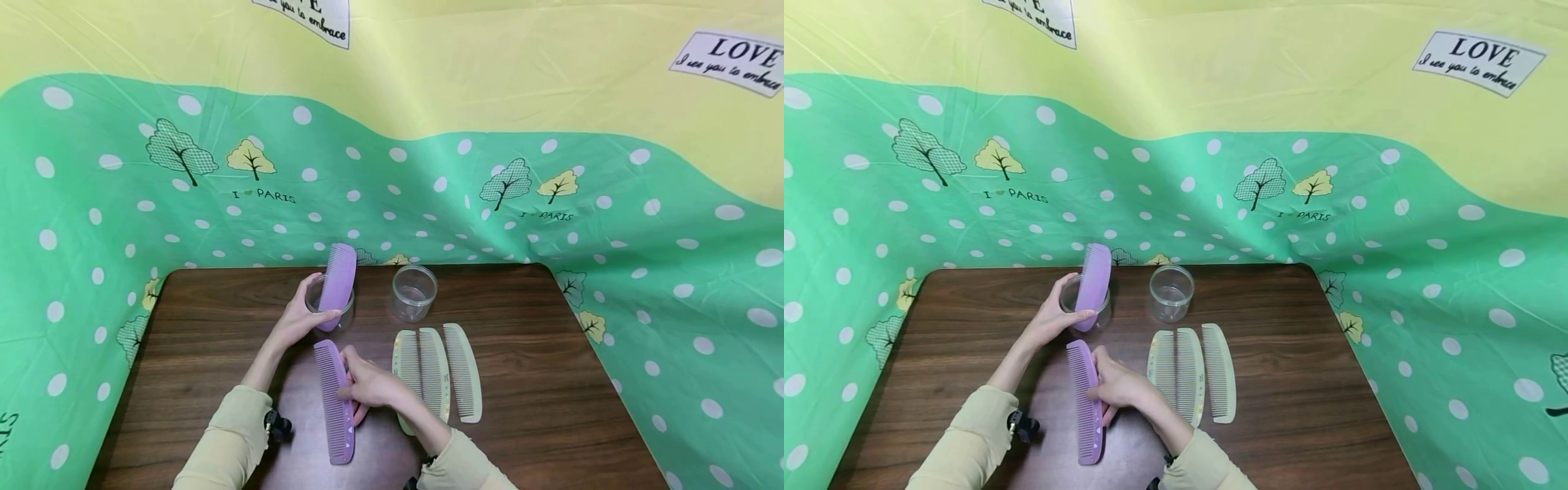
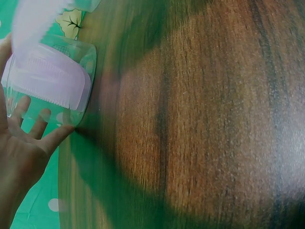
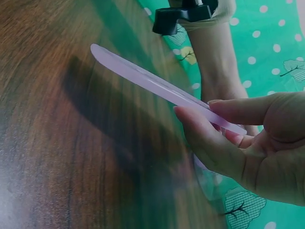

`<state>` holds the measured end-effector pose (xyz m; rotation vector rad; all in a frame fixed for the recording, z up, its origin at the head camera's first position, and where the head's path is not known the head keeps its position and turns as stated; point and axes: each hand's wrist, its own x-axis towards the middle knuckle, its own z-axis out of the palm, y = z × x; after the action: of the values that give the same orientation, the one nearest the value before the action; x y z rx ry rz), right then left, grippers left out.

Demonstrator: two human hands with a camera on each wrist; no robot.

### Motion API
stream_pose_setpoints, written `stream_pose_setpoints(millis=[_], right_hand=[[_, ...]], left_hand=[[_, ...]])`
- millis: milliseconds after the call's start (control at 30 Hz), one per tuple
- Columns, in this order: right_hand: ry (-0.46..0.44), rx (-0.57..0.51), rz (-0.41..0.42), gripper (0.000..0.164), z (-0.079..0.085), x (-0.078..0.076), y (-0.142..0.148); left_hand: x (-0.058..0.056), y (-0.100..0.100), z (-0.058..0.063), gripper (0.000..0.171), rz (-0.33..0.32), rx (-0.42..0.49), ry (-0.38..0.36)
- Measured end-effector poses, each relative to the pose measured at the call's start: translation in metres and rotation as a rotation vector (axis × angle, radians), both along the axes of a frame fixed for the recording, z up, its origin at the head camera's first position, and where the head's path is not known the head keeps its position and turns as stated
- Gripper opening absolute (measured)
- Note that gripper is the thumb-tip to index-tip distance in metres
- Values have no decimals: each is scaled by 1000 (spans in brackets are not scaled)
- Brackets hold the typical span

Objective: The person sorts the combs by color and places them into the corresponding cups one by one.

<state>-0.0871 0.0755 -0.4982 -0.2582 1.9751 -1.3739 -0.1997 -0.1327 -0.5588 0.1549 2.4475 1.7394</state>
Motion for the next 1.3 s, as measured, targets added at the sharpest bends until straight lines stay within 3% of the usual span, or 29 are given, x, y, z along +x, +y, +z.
stream_pose_setpoints(millis=[767,1033,1300], right_hand=[[241,46,57,43,28,-14,10],[301,37,19,43,40,-24,14],[347,27,-13,42,51,-32,15]], left_hand=[[-1,0,0,98,1,-3,-11],[-2,-2,0,94,-21,42,25],[-4,-2,-3,94,-22,27,27]])
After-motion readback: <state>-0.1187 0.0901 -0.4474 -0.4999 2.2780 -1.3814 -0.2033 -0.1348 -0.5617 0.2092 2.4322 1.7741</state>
